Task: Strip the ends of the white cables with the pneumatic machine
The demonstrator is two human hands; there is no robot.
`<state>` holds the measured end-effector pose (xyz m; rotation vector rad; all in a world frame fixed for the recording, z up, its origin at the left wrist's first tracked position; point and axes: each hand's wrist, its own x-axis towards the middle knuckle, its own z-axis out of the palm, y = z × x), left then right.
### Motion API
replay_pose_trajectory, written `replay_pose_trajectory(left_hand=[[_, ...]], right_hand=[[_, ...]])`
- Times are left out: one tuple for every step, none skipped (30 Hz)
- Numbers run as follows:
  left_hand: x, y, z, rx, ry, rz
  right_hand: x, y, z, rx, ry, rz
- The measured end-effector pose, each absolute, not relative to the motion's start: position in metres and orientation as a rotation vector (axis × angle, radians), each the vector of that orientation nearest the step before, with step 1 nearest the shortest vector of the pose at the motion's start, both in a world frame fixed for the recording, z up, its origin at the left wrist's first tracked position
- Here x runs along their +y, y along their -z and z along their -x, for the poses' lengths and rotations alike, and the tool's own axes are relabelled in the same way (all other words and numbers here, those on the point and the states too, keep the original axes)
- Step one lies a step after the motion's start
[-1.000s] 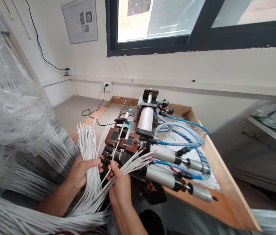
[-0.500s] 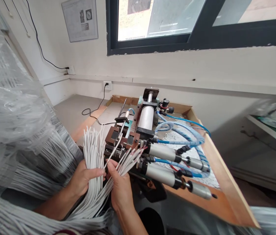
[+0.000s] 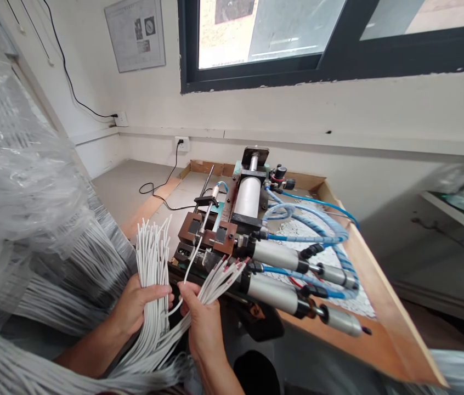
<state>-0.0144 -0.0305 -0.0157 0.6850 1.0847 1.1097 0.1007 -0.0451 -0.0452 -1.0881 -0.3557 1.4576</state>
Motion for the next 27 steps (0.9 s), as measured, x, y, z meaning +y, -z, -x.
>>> replay_pose_trajectory(left_hand=[[-0.0305, 0.0151, 0.0139, 1.09, -1.106, -0.684], [-0.0303, 0.0146, 0.0135, 1.096, -1.103, -0.68], [-0.0301, 0.0142, 0.0133, 1.101, -1.101, -0.675], [-0.0298, 0.0141, 0.0132, 1.105, -1.1, -0.67], [-0.0294, 0.0141, 0.0132, 1.107, -1.1, -0.668], [-0.029, 0.0142, 0.0132, 1.109, -1.1, -0.665], [-0.0286, 0.0143, 0.0131, 1.108, -1.1, -0.665], [-0.0281, 0.0143, 0.0131, 1.107, -1.102, -0.666], [-0.0278, 0.0142, 0.0129, 1.105, -1.103, -0.667], [-0.0276, 0.014, 0.0127, 1.104, -1.103, -0.667], [-0.0274, 0.0137, 0.0124, 1.105, -1.103, -0.668], [-0.0274, 0.0133, 0.0122, 1.106, -1.103, -0.667], [-0.0275, 0.013, 0.012, 1.107, -1.103, -0.667], [-0.0276, 0.0129, 0.0119, 1.104, -1.105, -0.669], [-0.0278, 0.013, 0.012, 1.099, -1.105, -0.673], [-0.028, 0.0135, 0.0123, 1.094, -1.107, -0.679], [-0.0283, 0.0142, 0.0127, 1.09, -1.108, -0.686], [-0.0285, 0.0151, 0.0131, 1.089, -1.108, -0.693], [-0.0287, 0.0161, 0.0135, 1.089, -1.108, -0.701], [-0.029, 0.0169, 0.0139, 1.09, -1.109, -0.708], [-0.0291, 0.0174, 0.0142, 1.089, -1.112, -0.715], [-0.0293, 0.0173, 0.0143, 1.085, -1.119, -0.725], [-0.0295, 0.0167, 0.0143, 1.077, -1.123, -0.738], [-0.0297, 0.0153, 0.0141, 1.06, -1.118, -0.76], [-0.0299, 0.0133, 0.0138, 1.033, -1.104, -0.792], [-0.0303, 0.0109, 0.0134, 1.001, -1.082, -0.828], [-0.0308, 0.0085, 0.0129, 0.968, -1.058, -0.862]], right_hand=[[-0.0441, 0.0439, -0.1008, -0.331, -1.46, 1.097], [-0.0431, 0.0426, -0.1009, -0.308, -1.457, 1.103], [-0.0422, 0.0415, -0.1007, -0.288, -1.45, 1.108], [-0.0415, 0.0408, -0.1006, -0.272, -1.444, 1.108], [-0.0409, 0.0404, -0.1004, -0.262, -1.439, 1.105], [-0.0405, 0.0403, -0.1002, -0.258, -1.436, 1.101], [-0.0402, 0.0403, -0.1002, -0.257, -1.436, 1.097], [-0.04, 0.0403, -0.1002, -0.258, -1.438, 1.095], [-0.0398, 0.0402, -0.1003, -0.259, -1.439, 1.099], [-0.0396, 0.0399, -0.1005, -0.259, -1.44, 1.103], [-0.0394, 0.0396, -0.1007, -0.259, -1.441, 1.107], [-0.0392, 0.0393, -0.1009, -0.259, -1.443, 1.106], [-0.039, 0.0391, -0.1011, -0.262, -1.445, 1.103], [-0.0388, 0.039, -0.1013, -0.265, -1.445, 1.1], [-0.0387, 0.0391, -0.1014, -0.269, -1.441, 1.098], [-0.0387, 0.0393, -0.1015, -0.278, -1.436, 1.097], [-0.0388, 0.0396, -0.1017, -0.29, -1.43, 1.097], [-0.0391, 0.0397, -0.1019, -0.305, -1.428, 1.096], [-0.0394, 0.0397, -0.1021, -0.321, -1.432, 1.092], [-0.0399, 0.0393, -0.1024, -0.338, -1.445, 1.083], [-0.0404, 0.0386, -0.1027, -0.356, -1.471, 1.067], [-0.041, 0.0378, -0.103, -0.376, -1.506, 1.044], [-0.0416, 0.0369, -0.1031, -0.404, -1.539, 1.016], [-0.0423, 0.0362, -0.103, -0.447, -1.568, 0.983], [-0.0431, 0.0357, -0.1027, -0.496, -1.585, 0.953], [-0.0439, 0.0356, -0.1022, -0.543, -1.586, 0.933], [-0.0447, 0.0359, -0.1015, -0.58, -1.569, 0.925]])
